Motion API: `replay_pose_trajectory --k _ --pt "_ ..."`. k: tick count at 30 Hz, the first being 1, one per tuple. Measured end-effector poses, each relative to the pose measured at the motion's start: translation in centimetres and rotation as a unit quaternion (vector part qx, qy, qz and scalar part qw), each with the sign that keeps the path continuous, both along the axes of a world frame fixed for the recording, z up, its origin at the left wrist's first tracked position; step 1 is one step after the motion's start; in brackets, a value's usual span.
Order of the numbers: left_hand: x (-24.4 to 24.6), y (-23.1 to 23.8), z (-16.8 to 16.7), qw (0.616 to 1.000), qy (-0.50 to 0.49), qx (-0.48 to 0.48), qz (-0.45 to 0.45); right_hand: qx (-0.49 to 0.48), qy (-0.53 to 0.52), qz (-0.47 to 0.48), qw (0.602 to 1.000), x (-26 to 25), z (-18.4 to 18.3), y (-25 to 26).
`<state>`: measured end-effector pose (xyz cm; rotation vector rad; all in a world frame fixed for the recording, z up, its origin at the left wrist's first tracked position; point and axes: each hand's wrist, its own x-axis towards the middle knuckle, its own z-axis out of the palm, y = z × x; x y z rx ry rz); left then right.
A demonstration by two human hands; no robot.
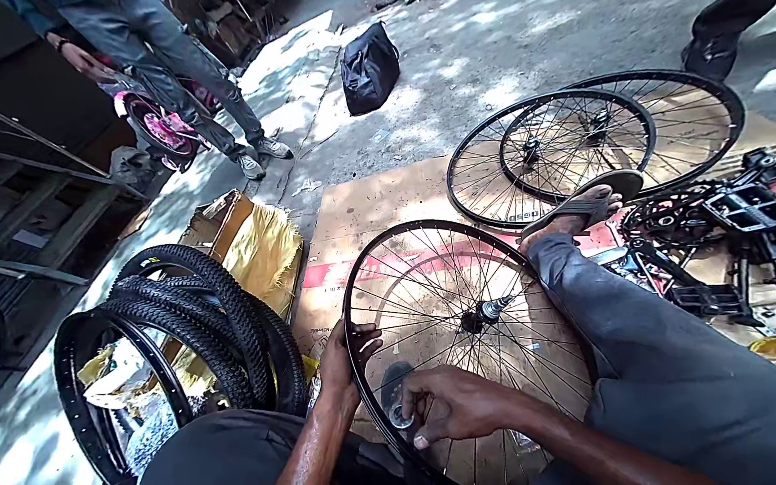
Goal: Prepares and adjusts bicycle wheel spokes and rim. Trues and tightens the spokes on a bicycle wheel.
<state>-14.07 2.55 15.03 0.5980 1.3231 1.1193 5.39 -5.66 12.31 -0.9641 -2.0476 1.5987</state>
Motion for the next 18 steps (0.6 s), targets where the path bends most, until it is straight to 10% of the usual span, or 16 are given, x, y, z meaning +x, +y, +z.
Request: replay_pose_trajectory --k 5,11,18 --pt "0.2 -0.1 0.1 1.000 -0.003 0.006 -0.001 0.097 -0.172 -0.104 0.975 -3.4 0.2 -1.2" --pt "0.1 -0.1 -0.1 1.000 -0.003 0.003 -0.002 -0.015 -0.010 -0.014 1.000 0.0 0.1 -0.1" --pt "0.1 0.0 -0.2 1.000 0.001 0.009 -0.010 0.104 -0.120 -0.034 0.987 -2.5 -0.1 -0.9"
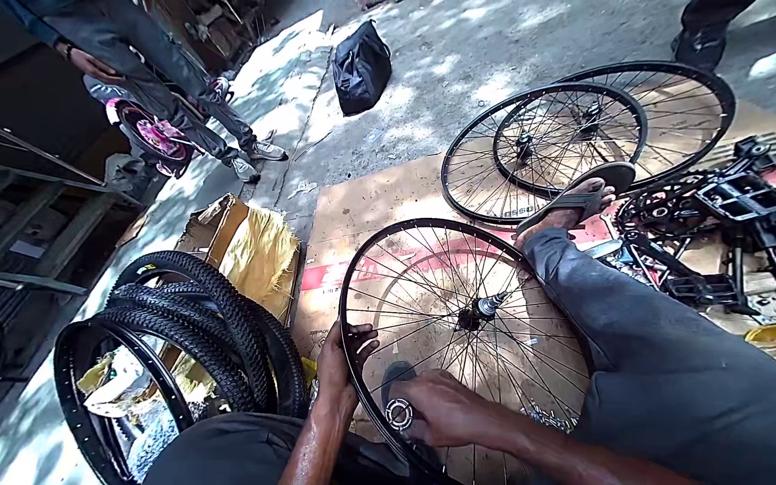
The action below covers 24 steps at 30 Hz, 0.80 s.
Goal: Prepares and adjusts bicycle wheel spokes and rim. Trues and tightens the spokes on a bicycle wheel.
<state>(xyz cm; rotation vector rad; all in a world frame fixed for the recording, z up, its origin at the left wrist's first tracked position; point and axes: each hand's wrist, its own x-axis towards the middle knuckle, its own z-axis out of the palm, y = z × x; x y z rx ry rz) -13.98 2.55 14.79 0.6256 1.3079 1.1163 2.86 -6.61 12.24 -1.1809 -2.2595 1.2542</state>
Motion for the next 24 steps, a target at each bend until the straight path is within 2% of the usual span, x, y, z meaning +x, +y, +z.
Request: replay_pose_trajectory --k 2,4,5,7,9,12,14,15,17,19,20,22,24 --pt "-0.1 0.1 -0.1 1.000 -0.002 0.002 0.000 -0.080 0.079 0.042 0.993 1.9 0.3 0.7" --pt "0.0 0.1 -0.1 1.000 -0.008 0.006 0.000 -0.122 0.110 -0.005 0.986 2.2 0.3 0.6" --pt "0.1 0.0 0.1 1.000 -0.007 0.007 -0.001 -0.112 0.088 -0.045 0.989 1.5 0.4 0.4" --pt "0.3 0.0 0.2 1.000 -0.010 0.006 -0.001 -0.030 0.001 -0.089 0.996 -0.4 0.2 -0.2" --pt "0.1 0.1 0.1 1.000 -0.010 0.003 0.003 0.012 -0.040 -0.070 0.997 -1.2 0.0 -0.4" --pt "0.0 0.1 0.1 1.000 -0.006 -0.002 0.006 -0.055 0.069 0.029 0.996 1.4 0.1 0.6" --pt "0.0 0.1 0.2 1.000 -0.008 0.000 0.003 -0.099 0.152 0.033 0.983 2.7 -0.1 0.9" --pt "0.1 0.0 0.2 1.000 -0.008 0.001 0.003 -0.109 0.150 0.003 0.983 2.5 0.1 0.8" --pt "0.2 0.0 0.3 1.000 -0.010 0.001 0.000 -0.064 0.064 -0.069 0.994 0.8 0.1 0.4" --pt "0.2 0.0 0.2 1.000 -0.010 0.000 0.005 0.019 -0.023 -0.076 0.997 -0.9 -0.2 -0.1" --pt "0.1 0.0 0.2 1.000 -0.010 -0.002 0.006 0.031 -0.034 -0.062 0.997 -1.0 -0.2 -0.2" --pt "0.1 0.0 0.1 1.000 -0.008 -0.005 0.009 -0.011 0.008 -0.005 1.000 0.3 0.2 0.3" --pt "0.1 0.0 0.2 1.000 -0.012 -0.004 0.007 -0.074 0.099 0.031 0.992 2.1 0.1 0.8"
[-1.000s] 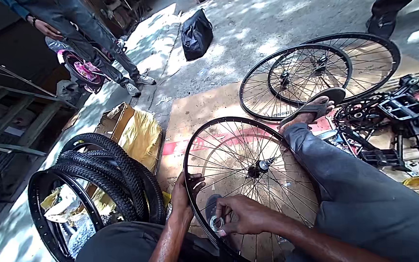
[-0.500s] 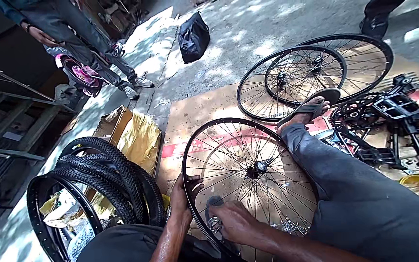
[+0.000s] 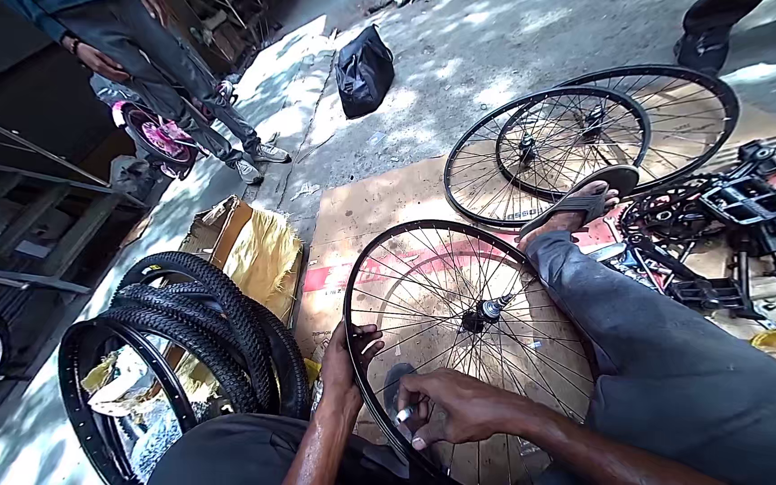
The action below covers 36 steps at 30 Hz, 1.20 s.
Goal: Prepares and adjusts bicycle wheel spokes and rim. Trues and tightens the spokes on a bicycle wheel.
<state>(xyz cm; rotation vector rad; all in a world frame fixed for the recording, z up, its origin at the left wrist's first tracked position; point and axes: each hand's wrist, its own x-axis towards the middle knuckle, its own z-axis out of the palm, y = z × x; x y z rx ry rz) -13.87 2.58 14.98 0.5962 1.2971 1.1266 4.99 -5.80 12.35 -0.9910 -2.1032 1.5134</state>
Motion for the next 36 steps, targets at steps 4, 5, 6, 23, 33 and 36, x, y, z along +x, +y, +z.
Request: replay_pose_trajectory --k 4,5,6,23,33,36 --pt "0.1 0.0 0.1 1.000 -0.007 0.008 -0.003 0.010 -0.057 -0.105 0.993 -1.6 0.0 -0.5" --pt "0.1 0.1 0.0 1.000 -0.007 0.007 0.000 0.058 -0.102 -0.116 0.986 -2.6 -0.2 -0.8" --pt "0.1 0.2 -0.1 1.000 -0.004 0.006 0.001 0.089 -0.132 -0.109 0.981 -3.3 -0.3 -1.1" --pt "-0.2 -0.7 0.3 0.994 -0.018 0.073 -0.074 0.168 -0.063 -0.132 0.975 3.1 0.9 0.8" --pt "-0.2 0.5 -0.2 1.000 0.014 0.004 -0.015 0.119 0.046 -0.072 0.989 -0.8 -0.9 0.3" --pt "-0.1 0.2 0.0 1.000 0.002 0.002 -0.005 0.155 -0.077 -0.123 0.977 -2.7 -1.2 0.1"
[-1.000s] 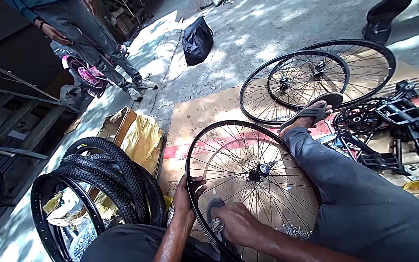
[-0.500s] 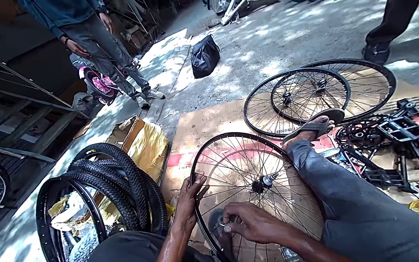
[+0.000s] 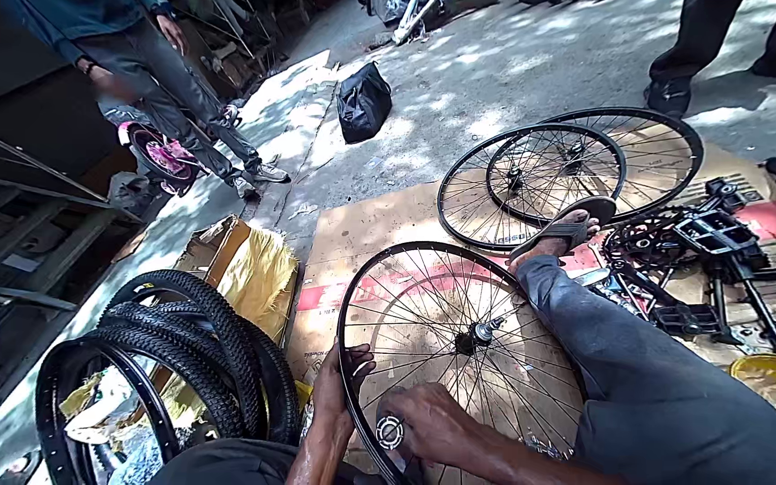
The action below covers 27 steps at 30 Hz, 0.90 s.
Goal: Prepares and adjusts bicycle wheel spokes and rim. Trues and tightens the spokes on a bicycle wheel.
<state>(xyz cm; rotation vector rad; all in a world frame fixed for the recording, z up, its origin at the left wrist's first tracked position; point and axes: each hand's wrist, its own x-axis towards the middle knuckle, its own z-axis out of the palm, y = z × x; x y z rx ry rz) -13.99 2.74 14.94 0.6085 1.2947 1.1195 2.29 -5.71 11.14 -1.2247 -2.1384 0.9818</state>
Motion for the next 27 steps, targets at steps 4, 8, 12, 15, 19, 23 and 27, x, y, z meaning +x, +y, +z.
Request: replay_pose_trajectory --k 4,8,12,15,19,23,27 --pt "-0.1 0.0 -0.2 1.000 0.010 -0.008 0.000 -0.060 0.026 0.090 0.994 1.4 0.9 0.8" --pt "0.1 0.0 -0.1 1.000 0.004 -0.008 0.006 -0.124 0.097 0.036 0.987 2.3 1.1 0.5" --pt "0.2 -0.3 -0.1 1.000 -0.003 -0.007 0.004 -0.042 -0.055 0.000 0.998 -0.5 1.1 0.1" --pt "0.0 -0.3 -0.2 1.000 0.003 -0.012 0.003 -0.111 0.047 0.113 0.986 2.3 1.7 0.9" --pt "0.2 -0.3 0.1 1.000 -0.005 -0.008 -0.001 -0.129 0.069 0.029 0.989 2.1 1.7 0.3" --pt "0.3 -0.3 0.0 1.000 0.002 -0.010 0.002 -0.050 -0.050 0.015 0.997 -0.3 1.3 0.1" --pt "0.1 -0.3 0.0 1.000 -0.003 -0.007 -0.002 -0.126 0.097 0.115 0.980 3.1 1.6 0.7"
